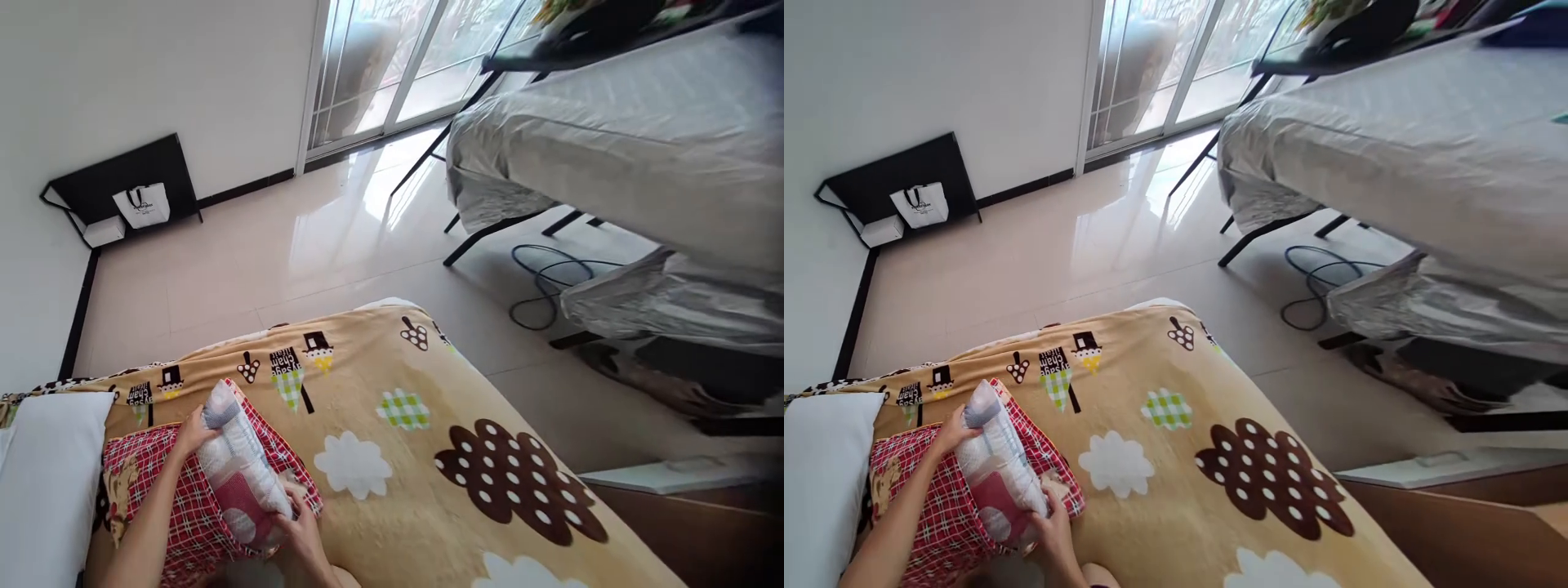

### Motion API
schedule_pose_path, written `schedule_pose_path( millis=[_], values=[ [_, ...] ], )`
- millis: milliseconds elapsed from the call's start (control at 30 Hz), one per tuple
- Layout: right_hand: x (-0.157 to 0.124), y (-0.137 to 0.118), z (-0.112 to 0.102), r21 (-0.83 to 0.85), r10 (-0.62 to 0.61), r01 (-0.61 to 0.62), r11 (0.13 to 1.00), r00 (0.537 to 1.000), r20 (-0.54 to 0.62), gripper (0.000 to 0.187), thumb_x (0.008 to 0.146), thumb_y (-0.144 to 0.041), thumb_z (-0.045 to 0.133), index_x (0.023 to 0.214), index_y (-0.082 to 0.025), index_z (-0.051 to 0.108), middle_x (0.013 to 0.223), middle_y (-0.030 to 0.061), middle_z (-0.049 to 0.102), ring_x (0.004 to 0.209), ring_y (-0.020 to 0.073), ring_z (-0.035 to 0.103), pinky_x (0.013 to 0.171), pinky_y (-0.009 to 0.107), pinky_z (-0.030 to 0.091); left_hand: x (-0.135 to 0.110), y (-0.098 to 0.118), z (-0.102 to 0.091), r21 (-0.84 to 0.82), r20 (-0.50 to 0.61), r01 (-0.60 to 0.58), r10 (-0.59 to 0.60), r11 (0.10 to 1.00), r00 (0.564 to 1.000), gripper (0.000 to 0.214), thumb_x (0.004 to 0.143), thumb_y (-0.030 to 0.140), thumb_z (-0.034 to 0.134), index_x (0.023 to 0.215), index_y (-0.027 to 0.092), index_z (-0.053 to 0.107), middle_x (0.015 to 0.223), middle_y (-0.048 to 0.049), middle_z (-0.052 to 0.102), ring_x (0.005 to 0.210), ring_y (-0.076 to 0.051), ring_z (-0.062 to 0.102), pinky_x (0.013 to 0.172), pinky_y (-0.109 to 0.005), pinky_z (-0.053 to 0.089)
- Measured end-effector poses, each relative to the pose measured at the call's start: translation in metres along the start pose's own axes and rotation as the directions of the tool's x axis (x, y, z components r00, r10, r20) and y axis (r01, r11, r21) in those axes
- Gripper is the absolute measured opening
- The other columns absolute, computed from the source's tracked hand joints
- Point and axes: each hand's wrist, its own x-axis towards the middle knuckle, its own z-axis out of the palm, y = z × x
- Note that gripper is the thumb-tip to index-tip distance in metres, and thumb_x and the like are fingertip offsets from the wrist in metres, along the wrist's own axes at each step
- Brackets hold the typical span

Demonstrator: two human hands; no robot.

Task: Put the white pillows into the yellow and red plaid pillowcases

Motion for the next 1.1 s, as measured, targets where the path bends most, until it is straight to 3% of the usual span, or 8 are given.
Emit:
schedule_pose_path(
  millis=[200,267,367,467,600,833,967,1100],
  values=[
    [-0.015,-0.158,-0.040,0.369,-0.026,0.005,0.929,0.998,0.052,0.082,0.063,-0.038,0.077,0.136,-0.022,0.045,0.098,0.0091,0.074,0.081,0.0273,0.069,0.070,0.038,0.056,-0.117,0.029,-0.094,-0.358,-0.377,-0.200,0.055,0.912,0.924,0.066,0.068,0.043,0.072,0.125,0.014,0.054,0.120,-0.0115,0.068,0.109,-0.027,0.064,0.098,-0.040,0.049],
    [-0.021,-0.205,-0.050,0.366,-0.076,0.041,0.930,0.994,0.080,0.079,0.066,-0.045,0.078,0.135,-0.021,0.047,0.092,0.0082,0.075,0.076,0.0253,0.069,0.067,0.036,0.055,-0.153,0.027,-0.101,-0.481,-0.462,-0.185,-0.069,0.857,0.884,0.069,0.066,0.044,0.075,0.124,0.014,0.055,0.116,-0.0118,0.070,0.107,-0.028,0.065,0.097,-0.041,0.050],
    [-0.031,-0.244,-0.050,0.227,-0.223,0.205,0.952,0.973,0.058,0.059,0.072,-0.054,0.072,0.119,-0.020,0.061,0.099,0.0106,0.073,0.085,0.0272,0.068,0.074,0.039,0.055,-0.194,0.013,-0.081,-0.613,-0.473,-0.162,-0.195,0.773,0.859,0.068,0.066,0.046,0.074,0.124,0.014,0.057,0.118,-0.0124,0.069,0.112,-0.029,0.063,0.099,-0.041,0.050],
    [-0.033,-0.245,-0.030,-0.066,-0.428,0.427,0.902,0.904,-0.008,0.056,0.076,-0.055,0.066,0.120,-0.021,0.064,0.119,0.0123,0.068,0.110,0.0304,0.061,0.096,0.045,0.048,-0.210,-0.006,-0.039,-0.660,-0.460,-0.129,-0.263,0.740,0.848,0.069,0.065,0.052,0.072,0.121,0.013,0.059,0.122,-0.0144,0.068,0.115,-0.030,0.062,0.101,-0.042,0.049],
    [-0.021,-0.218,-0.002,-0.230,-0.385,0.390,0.892,0.920,0.069,0.057,0.077,-0.056,0.055,0.117,-0.017,0.065,0.104,0.0127,0.071,0.101,0.0290,0.063,0.091,0.043,0.049,-0.211,-0.026,-0.002,-0.643,-0.397,-0.044,-0.283,0.764,0.873,0.067,0.061,0.060,0.070,0.108,0.014,0.065,0.111,-0.0168,0.071,0.109,-0.033,0.065,0.098,-0.047,0.049],
    [-0.020,-0.206,-0.024,-0.422,-0.319,0.398,0.814,0.915,0.248,0.041,0.072,-0.040,0.052,0.101,-0.019,0.071,0.077,0.0044,0.071,0.071,0.0224,0.061,0.070,0.033,0.049,-0.235,-0.046,-0.023,-0.475,-0.584,-0.172,-0.163,0.863,0.795,0.084,0.058,0.052,0.079,0.130,0.018,0.053,0.138,-0.0158,0.053,0.137,-0.033,0.042,0.114,-0.046,0.035],
    [-0.031,-0.218,-0.035,-0.429,-0.231,0.382,0.818,0.902,0.364,0.050,0.073,-0.037,0.047,0.116,-0.021,0.068,0.098,0.0050,0.074,0.083,0.0244,0.066,0.077,0.036,0.051,-0.237,-0.028,-0.023,-0.510,-0.518,-0.306,-0.004,0.804,0.855,0.101,0.061,0.046,0.079,0.147,0.021,0.033,0.144,-0.0134,0.048,0.134,-0.029,0.047,0.110,-0.041,0.039],
    [-0.048,-0.233,-0.029,-0.451,-0.244,0.515,0.729,0.811,0.532,0.068,0.082,-0.049,0.048,0.146,-0.024,0.044,0.143,0.0098,0.053,0.130,0.0287,0.049,0.106,0.043,0.039,-0.226,0.001,-0.008,-0.270,-0.343,-0.257,0.157,0.928,0.926,0.062,0.061,0.032,0.076,0.120,0.021,0.062,0.125,-0.0109,0.063,0.119,-0.030,0.055,0.106,-0.043,0.040]
  ],
)
